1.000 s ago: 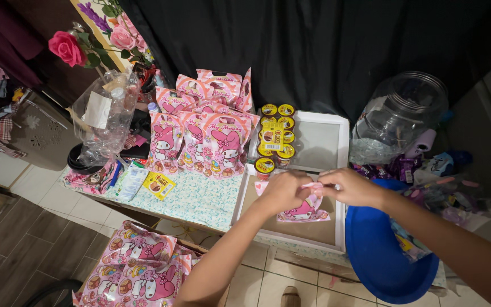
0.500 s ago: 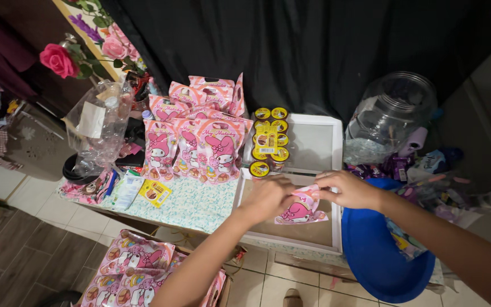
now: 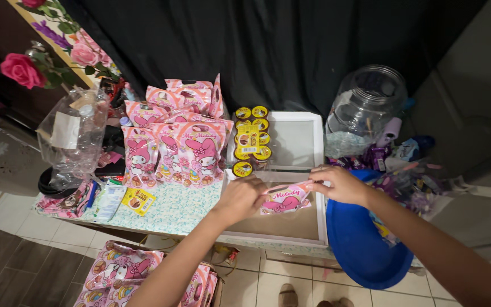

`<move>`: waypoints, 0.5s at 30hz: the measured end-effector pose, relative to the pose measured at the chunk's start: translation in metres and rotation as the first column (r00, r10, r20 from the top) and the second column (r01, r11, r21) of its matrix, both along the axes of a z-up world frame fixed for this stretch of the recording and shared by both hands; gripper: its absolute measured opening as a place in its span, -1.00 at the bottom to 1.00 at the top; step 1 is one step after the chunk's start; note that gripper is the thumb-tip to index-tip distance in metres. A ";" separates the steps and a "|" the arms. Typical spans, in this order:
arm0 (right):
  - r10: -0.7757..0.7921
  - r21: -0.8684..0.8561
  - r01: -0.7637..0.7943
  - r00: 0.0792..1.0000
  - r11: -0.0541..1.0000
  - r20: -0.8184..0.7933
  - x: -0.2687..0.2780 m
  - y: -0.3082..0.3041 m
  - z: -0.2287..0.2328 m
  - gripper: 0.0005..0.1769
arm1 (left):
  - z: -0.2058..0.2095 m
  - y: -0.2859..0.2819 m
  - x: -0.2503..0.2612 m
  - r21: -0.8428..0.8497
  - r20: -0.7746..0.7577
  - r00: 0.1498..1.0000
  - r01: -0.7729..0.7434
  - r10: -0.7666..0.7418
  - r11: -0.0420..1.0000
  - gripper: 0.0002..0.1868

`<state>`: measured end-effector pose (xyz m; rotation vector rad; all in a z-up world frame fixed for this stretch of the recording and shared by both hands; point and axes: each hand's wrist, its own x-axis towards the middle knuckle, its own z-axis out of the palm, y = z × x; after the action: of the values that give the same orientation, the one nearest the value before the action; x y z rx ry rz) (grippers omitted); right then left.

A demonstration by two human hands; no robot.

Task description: The person repeatedly picks small snack items from a blue bowl and places them into pink My Melody branded bags on a table. The person also arranges the filled bags and other snack items on the table.

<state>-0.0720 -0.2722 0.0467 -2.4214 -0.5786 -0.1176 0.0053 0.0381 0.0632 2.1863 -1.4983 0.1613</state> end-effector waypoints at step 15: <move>-0.198 0.076 0.196 0.980 0.978 0.011 -0.026 -0.026 -0.026 -0.76 | -0.002 -0.015 0.002 0.111 0.213 0.976 0.014 -0.038 0.994 -0.86</move>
<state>-0.0976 -0.2984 0.0209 -2.4016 -0.3348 -0.2415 0.0071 0.0228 0.0611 2.2942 -1.6883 0.3235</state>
